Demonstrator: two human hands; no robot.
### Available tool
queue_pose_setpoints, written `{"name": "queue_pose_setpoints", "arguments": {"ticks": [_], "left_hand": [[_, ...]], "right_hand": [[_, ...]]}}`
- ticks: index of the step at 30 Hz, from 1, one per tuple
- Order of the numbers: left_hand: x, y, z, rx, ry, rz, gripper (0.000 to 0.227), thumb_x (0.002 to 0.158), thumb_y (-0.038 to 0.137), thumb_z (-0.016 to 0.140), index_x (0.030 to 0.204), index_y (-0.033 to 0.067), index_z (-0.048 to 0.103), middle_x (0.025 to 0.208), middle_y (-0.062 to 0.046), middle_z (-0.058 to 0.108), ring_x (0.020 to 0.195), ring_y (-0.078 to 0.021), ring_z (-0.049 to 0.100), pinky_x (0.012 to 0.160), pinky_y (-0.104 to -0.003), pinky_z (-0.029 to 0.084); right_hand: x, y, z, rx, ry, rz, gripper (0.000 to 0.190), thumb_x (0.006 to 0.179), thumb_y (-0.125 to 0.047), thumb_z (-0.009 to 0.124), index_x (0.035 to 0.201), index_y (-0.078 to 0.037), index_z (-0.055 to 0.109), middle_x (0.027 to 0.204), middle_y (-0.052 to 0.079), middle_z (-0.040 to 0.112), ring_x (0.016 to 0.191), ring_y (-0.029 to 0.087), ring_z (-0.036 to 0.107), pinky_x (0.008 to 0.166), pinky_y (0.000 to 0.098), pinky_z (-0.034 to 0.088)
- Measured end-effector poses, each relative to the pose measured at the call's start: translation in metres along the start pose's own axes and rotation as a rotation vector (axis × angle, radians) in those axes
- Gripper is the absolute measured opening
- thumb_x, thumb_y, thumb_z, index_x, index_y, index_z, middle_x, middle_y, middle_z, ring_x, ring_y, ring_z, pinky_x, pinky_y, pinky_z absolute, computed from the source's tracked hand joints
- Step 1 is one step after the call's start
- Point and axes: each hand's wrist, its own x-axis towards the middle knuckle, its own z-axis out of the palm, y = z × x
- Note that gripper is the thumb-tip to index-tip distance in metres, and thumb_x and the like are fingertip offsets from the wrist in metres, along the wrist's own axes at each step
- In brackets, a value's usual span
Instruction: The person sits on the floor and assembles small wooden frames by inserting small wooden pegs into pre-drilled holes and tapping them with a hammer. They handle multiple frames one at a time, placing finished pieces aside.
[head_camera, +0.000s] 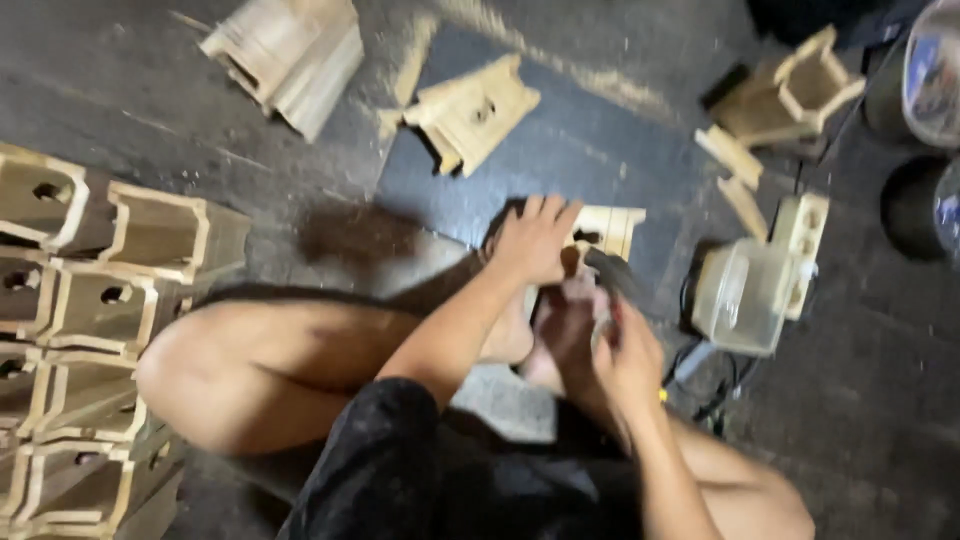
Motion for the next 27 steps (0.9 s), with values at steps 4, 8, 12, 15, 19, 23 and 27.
{"name": "queue_pose_setpoints", "arguments": {"ticks": [4, 8, 12, 15, 19, 23, 27], "left_hand": [[-0.005, 0.005, -0.01, 0.046, -0.05, -0.028, 0.098, 0.072, 0.031, 0.077, 0.16, 0.0109, 0.04, 0.141, -0.013, 0.048, 0.131, -0.0382, 0.045, 0.098, -0.062, 0.051], [-0.024, 0.011, -0.002, 0.028, -0.016, -0.008, 0.084, 0.078, 0.027, 0.073, 0.156, 0.0117, 0.044, 0.135, -0.013, 0.049, 0.128, -0.0363, 0.047, 0.097, -0.059, 0.051], [-0.015, 0.01, -0.003, 0.016, -0.016, -0.016, 0.082, 0.081, 0.031, 0.07, 0.156, 0.014, 0.043, 0.136, -0.011, 0.049, 0.128, -0.0341, 0.046, 0.099, -0.058, 0.051], [-0.011, 0.005, 0.0, 0.021, -0.057, -0.024, 0.094, 0.074, 0.028, 0.079, 0.158, 0.0121, 0.039, 0.138, -0.013, 0.047, 0.131, -0.0366, 0.043, 0.1, -0.061, 0.05], [-0.016, -0.001, 0.032, 0.031, -0.103, -0.044, 0.096, 0.076, 0.014, 0.072, 0.163, 0.0131, 0.03, 0.155, -0.017, 0.039, 0.141, -0.0427, 0.038, 0.105, -0.065, 0.045], [0.013, 0.002, -0.009, 0.028, -0.001, -0.006, 0.102, 0.07, 0.014, 0.081, 0.159, 0.0123, 0.033, 0.149, -0.016, 0.041, 0.134, -0.0411, 0.041, 0.099, -0.065, 0.047], [-0.005, 0.0, 0.015, -0.015, 0.05, 0.013, 0.085, 0.078, 0.035, 0.077, 0.152, 0.0144, 0.042, 0.136, -0.014, 0.048, 0.122, -0.0389, 0.047, 0.081, -0.058, 0.056]], "right_hand": [[0.005, -0.022, -0.015, 0.02, 0.052, -0.062, 0.051, 0.086, -0.008, 0.071, 0.137, -0.008, 0.07, 0.118, 0.022, 0.076, 0.111, 0.041, 0.073, 0.095, 0.0479, 0.058], [-0.012, -0.028, -0.018, -0.012, 0.075, -0.064, 0.053, 0.085, -0.01, 0.073, 0.137, -0.005, 0.068, 0.11, 0.024, 0.075, 0.104, 0.043, 0.073, 0.09, 0.0517, 0.059], [-0.035, 0.016, 0.007, -0.183, 0.22, -0.041, 0.05, 0.091, -0.022, 0.074, 0.14, -0.011, 0.07, 0.094, 0.016, 0.073, 0.088, 0.037, 0.074, 0.079, 0.0484, 0.059], [-0.003, -0.027, -0.013, -0.041, 0.038, -0.112, 0.033, 0.093, -0.016, 0.07, 0.126, -0.012, 0.074, 0.092, 0.018, 0.075, 0.091, 0.04, 0.076, 0.079, 0.0507, 0.06], [-0.042, -0.001, -0.005, -0.052, 0.072, -0.075, 0.019, 0.097, -0.018, 0.065, 0.105, -0.001, 0.069, 0.085, 0.019, 0.063, 0.079, 0.042, 0.063, 0.075, 0.0551, 0.049], [0.004, -0.012, -0.012, 0.013, 0.088, -0.188, 0.039, 0.095, -0.009, 0.063, 0.134, -0.008, 0.06, 0.092, 0.022, 0.067, 0.079, 0.043, 0.065, 0.073, 0.0528, 0.053], [-0.006, -0.007, 0.003, -0.086, -0.177, -0.021, 0.055, 0.094, -0.013, 0.057, 0.149, -0.013, 0.05, 0.094, 0.028, 0.068, 0.076, 0.054, 0.065, 0.064, 0.0669, 0.05]]}}
